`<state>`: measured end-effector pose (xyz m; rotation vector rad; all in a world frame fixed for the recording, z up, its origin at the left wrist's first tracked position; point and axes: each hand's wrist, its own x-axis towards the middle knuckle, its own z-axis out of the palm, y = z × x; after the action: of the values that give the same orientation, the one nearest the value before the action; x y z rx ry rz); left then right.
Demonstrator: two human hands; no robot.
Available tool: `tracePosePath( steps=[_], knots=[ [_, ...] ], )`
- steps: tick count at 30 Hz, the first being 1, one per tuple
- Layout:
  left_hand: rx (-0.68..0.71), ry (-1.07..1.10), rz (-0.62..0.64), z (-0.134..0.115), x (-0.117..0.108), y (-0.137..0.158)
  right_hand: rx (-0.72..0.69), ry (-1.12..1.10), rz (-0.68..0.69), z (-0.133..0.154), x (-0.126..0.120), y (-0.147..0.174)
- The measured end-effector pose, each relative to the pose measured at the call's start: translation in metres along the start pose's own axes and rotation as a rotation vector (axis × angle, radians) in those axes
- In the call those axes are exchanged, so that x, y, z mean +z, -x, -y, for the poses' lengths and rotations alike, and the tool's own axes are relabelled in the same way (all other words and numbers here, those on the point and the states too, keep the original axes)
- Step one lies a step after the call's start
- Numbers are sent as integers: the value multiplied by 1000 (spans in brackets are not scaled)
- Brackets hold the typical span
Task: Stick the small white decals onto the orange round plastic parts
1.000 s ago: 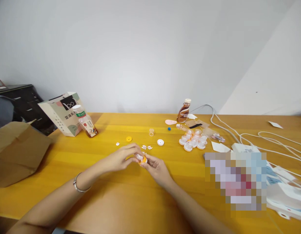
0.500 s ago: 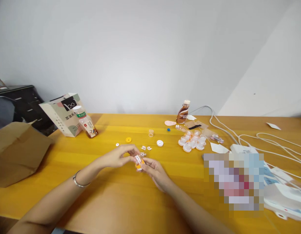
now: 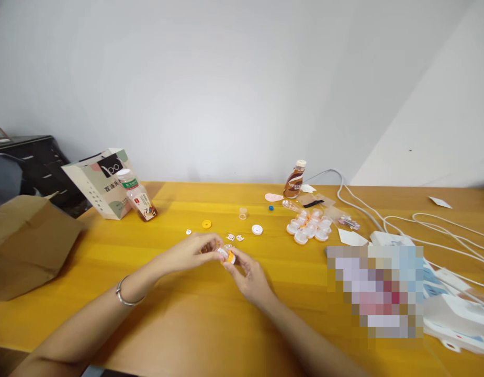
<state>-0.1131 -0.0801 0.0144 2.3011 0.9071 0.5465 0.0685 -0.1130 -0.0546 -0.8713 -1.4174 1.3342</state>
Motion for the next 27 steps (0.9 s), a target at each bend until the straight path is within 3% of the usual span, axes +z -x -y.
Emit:
tracePosePath(
  steps=[5, 13, 17, 22, 27],
  knots=[
    [109, -23, -73, -2, 9, -2, 33, -69, 38, 4, 0, 3],
    [310, 185, 85, -6, -6, -1, 311, -568, 204, 9, 4, 8],
    [222, 309, 74, 1, -4, -3, 285, -564, 131, 8, 5, 7],
    [98, 377, -62, 13, 15, -8, 144, -460, 39, 8, 3, 1],
    [-26, 443, -202, 17, 34, -13, 125, -383, -14, 3, 3, -1]
  ],
)
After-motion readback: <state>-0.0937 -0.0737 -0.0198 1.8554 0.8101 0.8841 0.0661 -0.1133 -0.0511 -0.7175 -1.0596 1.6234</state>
